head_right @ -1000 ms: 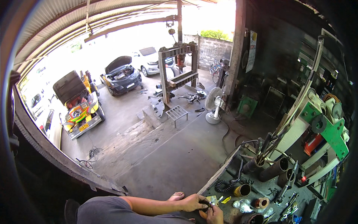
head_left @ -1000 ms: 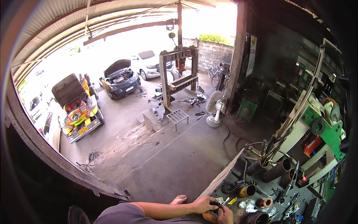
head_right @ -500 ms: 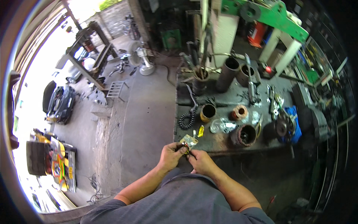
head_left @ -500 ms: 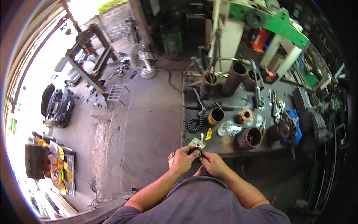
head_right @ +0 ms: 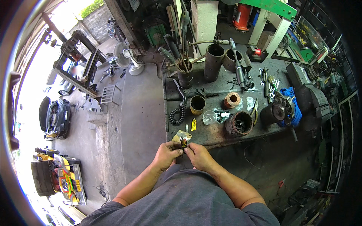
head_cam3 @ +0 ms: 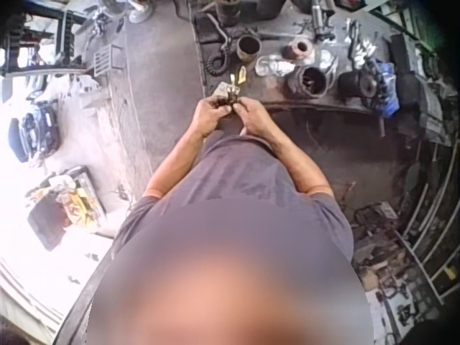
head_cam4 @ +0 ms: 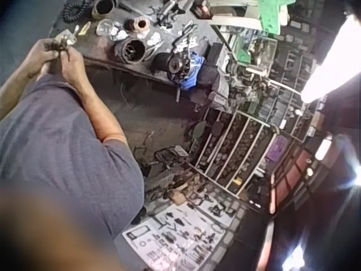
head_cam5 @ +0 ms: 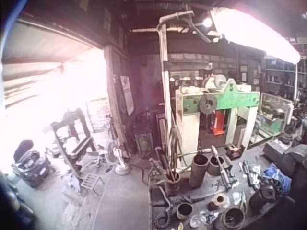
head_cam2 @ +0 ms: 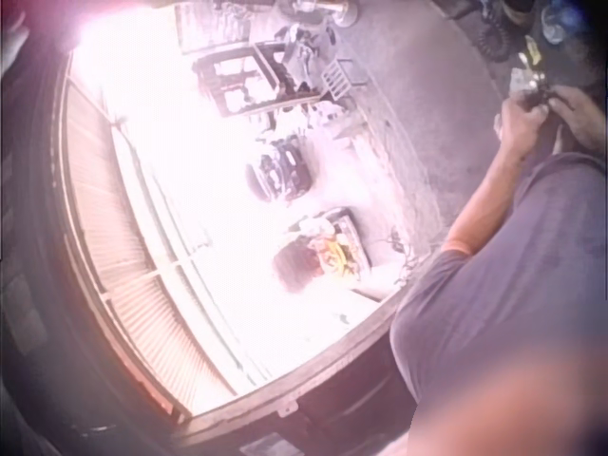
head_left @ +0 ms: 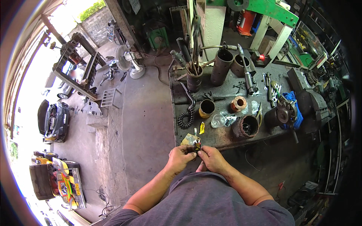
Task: The person works at a cluttered workbench in a workshop, handling a mechanical assembly and applying a substance from a small packet onto a metal plate. They use a small tool to spread the substance and then apply it to the assembly, wiping it with a blue cloth.
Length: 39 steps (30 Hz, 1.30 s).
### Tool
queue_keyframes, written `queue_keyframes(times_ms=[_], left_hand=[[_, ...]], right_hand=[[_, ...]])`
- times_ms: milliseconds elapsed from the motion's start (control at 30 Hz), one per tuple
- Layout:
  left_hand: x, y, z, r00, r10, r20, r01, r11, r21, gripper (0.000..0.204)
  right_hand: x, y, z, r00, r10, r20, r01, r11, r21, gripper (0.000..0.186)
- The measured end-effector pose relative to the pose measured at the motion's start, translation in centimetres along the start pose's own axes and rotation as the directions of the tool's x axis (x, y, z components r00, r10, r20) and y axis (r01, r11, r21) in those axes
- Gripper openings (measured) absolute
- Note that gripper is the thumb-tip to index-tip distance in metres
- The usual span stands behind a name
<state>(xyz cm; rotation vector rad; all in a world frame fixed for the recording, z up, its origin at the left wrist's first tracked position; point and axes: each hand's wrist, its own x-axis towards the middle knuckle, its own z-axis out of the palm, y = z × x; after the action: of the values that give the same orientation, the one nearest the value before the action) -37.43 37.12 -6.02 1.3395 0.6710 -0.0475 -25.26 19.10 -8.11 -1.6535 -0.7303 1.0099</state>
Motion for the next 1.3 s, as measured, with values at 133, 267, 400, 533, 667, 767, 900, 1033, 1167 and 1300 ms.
queue_keyframes(times_ms=[133, 267, 400, 533, 667, 767, 900, 1033, 1167, 1300], left_hand=[[0.5, -0.6, -0.5, 0.992, -0.123, 0.014, 0.123, 0.975, -0.185, 0.026], [1.1, -1.9, -0.4, 0.996, -0.065, -0.061, 0.063, 0.998, -0.026, 0.021], [1.1, -1.8, -0.5, 0.999, 0.028, -0.019, -0.027, 0.997, 0.070, 0.023], [0.3, -0.1, -0.2, 0.998, 0.067, -0.003, -0.067, 0.998, 0.011, 0.026], [0.1, 0.8, -0.5, 0.999, 0.050, -0.004, -0.049, 0.993, 0.103, 0.023], [0.6, 0.3, -0.7, 0.999, 0.000, 0.032, -0.001, 1.000, 0.003, 0.019], [0.8, -0.4, -0.1, 0.995, 0.103, 0.012, -0.103, 0.968, 0.227, 0.016], [0.2, 0.3, 0.4, 0.991, 0.130, 0.017, -0.131, 0.978, 0.164, 0.024], [-0.4, 0.8, 0.1, 0.998, 0.051, 0.025, -0.053, 0.994, 0.094, 0.035], [-0.8, 0.0, -0.3, 0.992, 0.118, 0.032, -0.122, 0.979, 0.163, 0.024]], right_hand=[[-0.1, -1.4, 0.4, 1.000, -0.020, -0.007, 0.020, 1.000, -0.001, 0.021], [-0.4, -2.5, 1.1, 0.997, 0.065, -0.038, -0.060, 0.988, 0.139, 0.020], [-0.2, -3.2, 0.9, 0.979, 0.205, -0.010, -0.196, 0.950, 0.243, 0.020], [-0.1, -3.9, -0.1, 0.949, 0.315, 0.022, -0.311, 0.916, 0.253, 0.020], [0.2, -4.0, -0.1, 0.996, -0.036, -0.081, 0.032, 0.998, -0.052, 0.019], [0.3, -3.8, 0.1, 0.990, -0.117, -0.084, 0.115, 0.993, -0.022, 0.018], [0.1, -4.1, 0.0, 0.978, 0.208, -0.005, -0.204, 0.964, 0.172, 0.018], [-0.2, -4.9, -0.7, 0.962, 0.269, -0.035, -0.262, 0.954, 0.145, 0.018], [-0.6, -5.2, -0.9, 0.995, -0.055, -0.080, 0.043, 0.988, -0.146, 0.016], [-0.8, -4.7, -0.9, 0.984, -0.159, -0.079, 0.138, 0.965, -0.223, 0.017]])
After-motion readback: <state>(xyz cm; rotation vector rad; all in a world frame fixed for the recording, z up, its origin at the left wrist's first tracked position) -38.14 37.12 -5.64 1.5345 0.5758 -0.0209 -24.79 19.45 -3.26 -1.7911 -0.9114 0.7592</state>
